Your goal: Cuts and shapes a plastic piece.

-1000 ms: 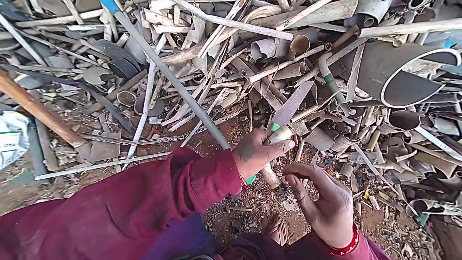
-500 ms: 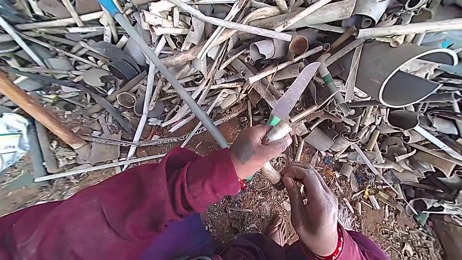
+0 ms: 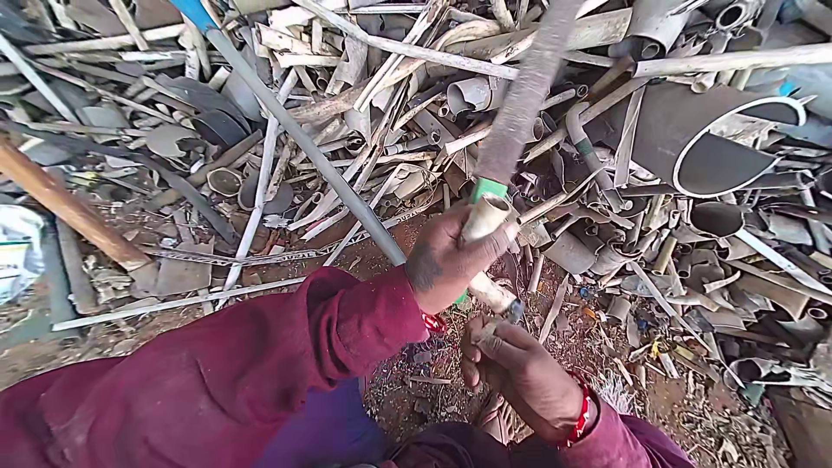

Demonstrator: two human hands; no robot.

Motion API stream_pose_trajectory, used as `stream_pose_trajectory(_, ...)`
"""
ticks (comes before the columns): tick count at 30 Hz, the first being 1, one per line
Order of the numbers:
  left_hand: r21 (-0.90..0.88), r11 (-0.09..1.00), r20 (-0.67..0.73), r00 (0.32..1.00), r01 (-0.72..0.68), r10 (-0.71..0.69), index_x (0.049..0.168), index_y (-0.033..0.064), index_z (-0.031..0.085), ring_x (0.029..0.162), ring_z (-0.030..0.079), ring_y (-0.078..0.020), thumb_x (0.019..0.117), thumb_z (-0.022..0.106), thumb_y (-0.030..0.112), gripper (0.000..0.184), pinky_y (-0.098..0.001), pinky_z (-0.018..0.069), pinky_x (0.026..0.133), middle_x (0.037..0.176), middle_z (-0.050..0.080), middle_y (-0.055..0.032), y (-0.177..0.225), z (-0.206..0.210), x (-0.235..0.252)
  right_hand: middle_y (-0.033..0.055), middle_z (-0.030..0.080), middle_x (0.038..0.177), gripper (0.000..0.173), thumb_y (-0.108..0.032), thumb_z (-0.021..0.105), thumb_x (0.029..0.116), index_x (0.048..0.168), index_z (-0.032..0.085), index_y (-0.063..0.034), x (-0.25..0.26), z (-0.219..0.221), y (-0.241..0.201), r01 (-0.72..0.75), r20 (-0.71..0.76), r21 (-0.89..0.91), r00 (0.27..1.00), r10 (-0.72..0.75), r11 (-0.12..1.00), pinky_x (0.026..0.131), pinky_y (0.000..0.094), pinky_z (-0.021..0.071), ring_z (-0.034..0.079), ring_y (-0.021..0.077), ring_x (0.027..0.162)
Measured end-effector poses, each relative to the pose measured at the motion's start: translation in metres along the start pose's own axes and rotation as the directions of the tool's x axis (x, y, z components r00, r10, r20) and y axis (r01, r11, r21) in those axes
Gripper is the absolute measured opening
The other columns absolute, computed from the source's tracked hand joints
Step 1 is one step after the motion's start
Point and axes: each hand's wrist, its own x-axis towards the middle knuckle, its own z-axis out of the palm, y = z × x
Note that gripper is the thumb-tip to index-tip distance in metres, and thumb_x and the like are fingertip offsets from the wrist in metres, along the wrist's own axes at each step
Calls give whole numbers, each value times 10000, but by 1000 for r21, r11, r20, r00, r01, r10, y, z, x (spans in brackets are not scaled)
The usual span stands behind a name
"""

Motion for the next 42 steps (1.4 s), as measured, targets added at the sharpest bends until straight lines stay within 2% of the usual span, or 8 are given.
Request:
stream_pose_trajectory(5, 392, 910, -145, 968, -133, 204, 1014, -7, 678, 707, 583, 31, 962, 627, 163, 185, -129, 512, 653, 922, 629, -22, -12, -8, 12, -88, 620, 842, 120, -121, 470, 1046, 1007, 575, -162, -5, 3, 0, -60, 305, 218, 952, -9, 974, 700, 208, 563, 645, 29, 739)
stream_pose_trajectory(9, 728, 641, 39, 948, -243, 315, 1008, -64, 734, 891, 677, -235, 894, 662, 149, 252, -348, 541, 777, 1099, 670, -273, -5, -22, 26, -89, 667, 890, 122, -270, 596, 1038, 1063, 653, -165, -16, -4, -17, 209, 328, 138, 912, -244, 968, 719, 193, 572, 669, 12, 787)
stream_pose_trajectory(13, 474, 869, -127, 987, 143, -94, 1008, 21, 670, 614, 569, -40, 973, 648, 202, 186, -238, 504, 600, 774, 620, -5, -5, -28, 30, -80, 670, 792, 144, -220, 574, 1049, 1028, 680, -124, -25, -13, -31, 532, -19, -263, 831, -556, 805, 631, 188, 578, 658, 15, 683)
stream_pose_trajectory(15, 303, 916, -139, 963, 265, -233, 988, 51, 642, 522, 529, -15, 990, 638, 162, 111, -195, 481, 530, 648, 569, 47, -5, -25, 28, -69, 693, 810, 149, -111, 525, 1038, 1048, 661, -52, -23, -23, -30, 394, -125, -747, 707, -696, 535, 639, 167, 590, 671, -3, 686)
stream_pose_trajectory(17, 249, 927, -111, 959, 280, -260, 987, 48, 642, 511, 524, -14, 992, 634, 139, 92, -179, 475, 518, 640, 564, 51, -4, -22, 27, -7, 747, 913, 253, -42, 484, 1002, 1084, 719, 0, -20, -33, -27, 208, -100, -927, 668, -737, 314, 735, 185, 612, 713, 9, 791)
stream_pose_trajectory(22, 153, 936, -56, 949, 317, -312, 961, 49, 628, 503, 527, -10, 1010, 612, 109, 78, -165, 477, 508, 635, 569, 51, 2, -17, 24, -138, 591, 699, 315, 15, 384, 916, 733, 586, -143, -19, -27, -24, 456, -57, -765, 655, -754, 455, 622, 109, 448, 545, -81, 661)
stream_pose_trajectory(32, -155, 739, -70, 739, 655, -670, 982, 56, 605, 563, 550, -73, 1039, 562, 138, 108, -200, 500, 518, 774, 593, -20, 14, -10, 23, -30, 681, 940, 236, -213, 581, 1033, 1057, 634, 16, -9, -12, -14, 504, 56, -760, 680, -731, 410, 749, 141, 560, 635, -47, 822)
stream_pose_trajectory(42, -88, 771, -18, 773, 631, -634, 921, 52, 600, 539, 503, -65, 1039, 564, 104, 133, -190, 478, 521, 695, 523, 2, 7, 0, 13, 31, 696, 867, 318, -281, 625, 1002, 999, 691, 30, -2, -11, -10, 390, 86, -901, 592, -801, 192, 717, 118, 534, 628, -33, 772)
